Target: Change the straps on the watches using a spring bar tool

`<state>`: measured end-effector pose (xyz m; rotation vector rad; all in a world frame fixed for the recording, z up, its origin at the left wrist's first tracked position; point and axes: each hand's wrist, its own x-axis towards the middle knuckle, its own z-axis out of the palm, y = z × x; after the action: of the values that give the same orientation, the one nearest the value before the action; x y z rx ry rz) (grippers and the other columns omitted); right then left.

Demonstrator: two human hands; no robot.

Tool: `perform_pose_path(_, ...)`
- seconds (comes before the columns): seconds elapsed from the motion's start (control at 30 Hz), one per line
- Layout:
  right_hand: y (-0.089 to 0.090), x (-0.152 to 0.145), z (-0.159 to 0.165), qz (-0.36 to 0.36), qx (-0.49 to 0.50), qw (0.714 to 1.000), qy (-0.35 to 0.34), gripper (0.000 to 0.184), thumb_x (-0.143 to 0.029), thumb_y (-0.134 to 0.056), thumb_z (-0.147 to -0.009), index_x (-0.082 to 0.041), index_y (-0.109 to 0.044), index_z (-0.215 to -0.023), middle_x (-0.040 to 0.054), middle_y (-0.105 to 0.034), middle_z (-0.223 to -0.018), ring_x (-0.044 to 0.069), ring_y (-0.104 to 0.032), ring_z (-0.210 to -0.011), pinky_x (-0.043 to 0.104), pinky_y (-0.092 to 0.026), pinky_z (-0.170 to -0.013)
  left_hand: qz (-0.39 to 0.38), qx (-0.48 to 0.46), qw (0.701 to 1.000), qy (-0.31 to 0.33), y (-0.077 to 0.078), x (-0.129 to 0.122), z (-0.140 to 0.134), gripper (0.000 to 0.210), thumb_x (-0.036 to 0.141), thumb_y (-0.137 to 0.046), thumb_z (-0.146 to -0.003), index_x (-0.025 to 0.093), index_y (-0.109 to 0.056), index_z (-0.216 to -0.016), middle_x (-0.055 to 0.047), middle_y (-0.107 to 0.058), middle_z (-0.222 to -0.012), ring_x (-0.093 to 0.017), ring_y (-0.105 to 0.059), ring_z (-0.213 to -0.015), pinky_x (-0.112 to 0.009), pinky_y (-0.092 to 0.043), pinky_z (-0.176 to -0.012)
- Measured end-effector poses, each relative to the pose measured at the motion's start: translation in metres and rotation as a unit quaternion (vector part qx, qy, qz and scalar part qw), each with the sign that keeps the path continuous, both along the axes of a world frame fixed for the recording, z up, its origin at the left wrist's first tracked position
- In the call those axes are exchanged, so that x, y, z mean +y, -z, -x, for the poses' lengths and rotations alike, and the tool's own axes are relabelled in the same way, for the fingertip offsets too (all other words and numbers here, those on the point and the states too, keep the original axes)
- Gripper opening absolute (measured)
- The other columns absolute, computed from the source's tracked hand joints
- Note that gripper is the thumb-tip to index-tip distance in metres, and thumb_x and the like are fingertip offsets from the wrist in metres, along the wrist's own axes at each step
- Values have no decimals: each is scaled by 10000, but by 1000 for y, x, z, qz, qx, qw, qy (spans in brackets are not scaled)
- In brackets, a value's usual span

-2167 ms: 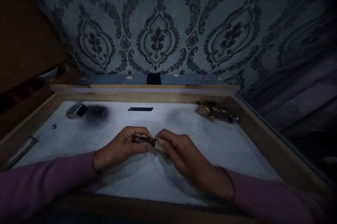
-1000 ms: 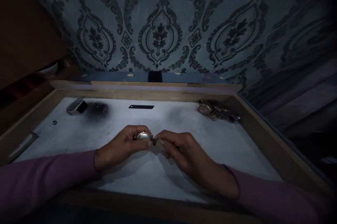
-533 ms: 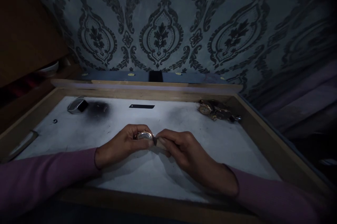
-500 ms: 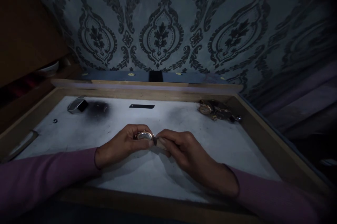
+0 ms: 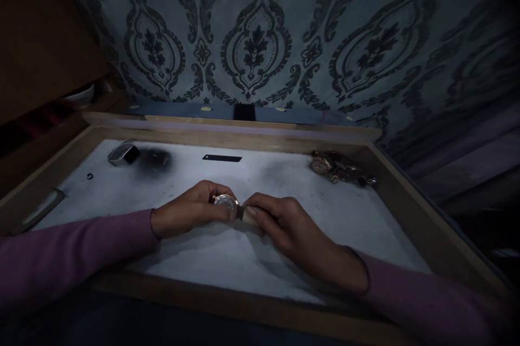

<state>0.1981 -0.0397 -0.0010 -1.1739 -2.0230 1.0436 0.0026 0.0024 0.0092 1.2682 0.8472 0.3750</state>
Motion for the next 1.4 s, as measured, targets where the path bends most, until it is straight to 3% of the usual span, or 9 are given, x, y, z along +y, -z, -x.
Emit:
perform_pose_path(0.13, -1, 0, -1, 8, 8, 1000, 6, 210, -169, -445, -938, -149, -619, -823, -29, -511, -588, 92, -448, -514, 207, -337, -489, 6, -16, 999, 44, 4, 3, 4, 266, 371, -686, -774, 146, -555, -718, 93, -397, -480, -46, -289, -418, -187, -203, -400)
perform_pose_path(0.33, -1, 3, -3, 17, 9, 1000, -1, 220, -182, -451, -943, -143, -614, -801, -29, -509, -582, 90, -448, -518, 206, -335, -492, 21, -37, 994, 104, 7, 7, 7, 221, 345, -630, -842, 140, -557, -801, 37, -574, -549, -69, -480, -437, -189, -373, -446)
perform_pose_path(0.7, -2, 6, -4, 62, 39, 997, -8, 231, -208, -448, -944, -143, -602, -786, -32, -493, -583, 91, -443, -526, 208, -339, -502, 26, -24, 994, 103, 5, 9, 9, 173, 274, -670, -785, 138, -586, -850, 73, -507, -529, -38, -326, -410, -166, -231, -390)
perform_pose_path(1.17, 5, 9, -6, 115, 72, 991, -13, 253, -278, -460, -947, -146, -616, -798, -32, -490, -582, 89, -415, -520, 209, -312, -485, -29, -1, 993, 111, 4, 10, 7, 114, 214, -661, -769, 135, -596, -820, 76, -487, -568, -57, -398, -491, -186, -343, -490)
perform_pose_path(1.4, 4, 6, -3, 104, 73, 992, 13, 223, -259, -482, -934, -155, -615, -789, -35, -479, -569, 93, -419, -515, 209, -326, -483, -35, -10, 993, 116, 5, 10, 6, 115, 225, -653, -794, 143, -589, -842, 76, -477, -594, -59, -401, -513, -190, -363, -514)
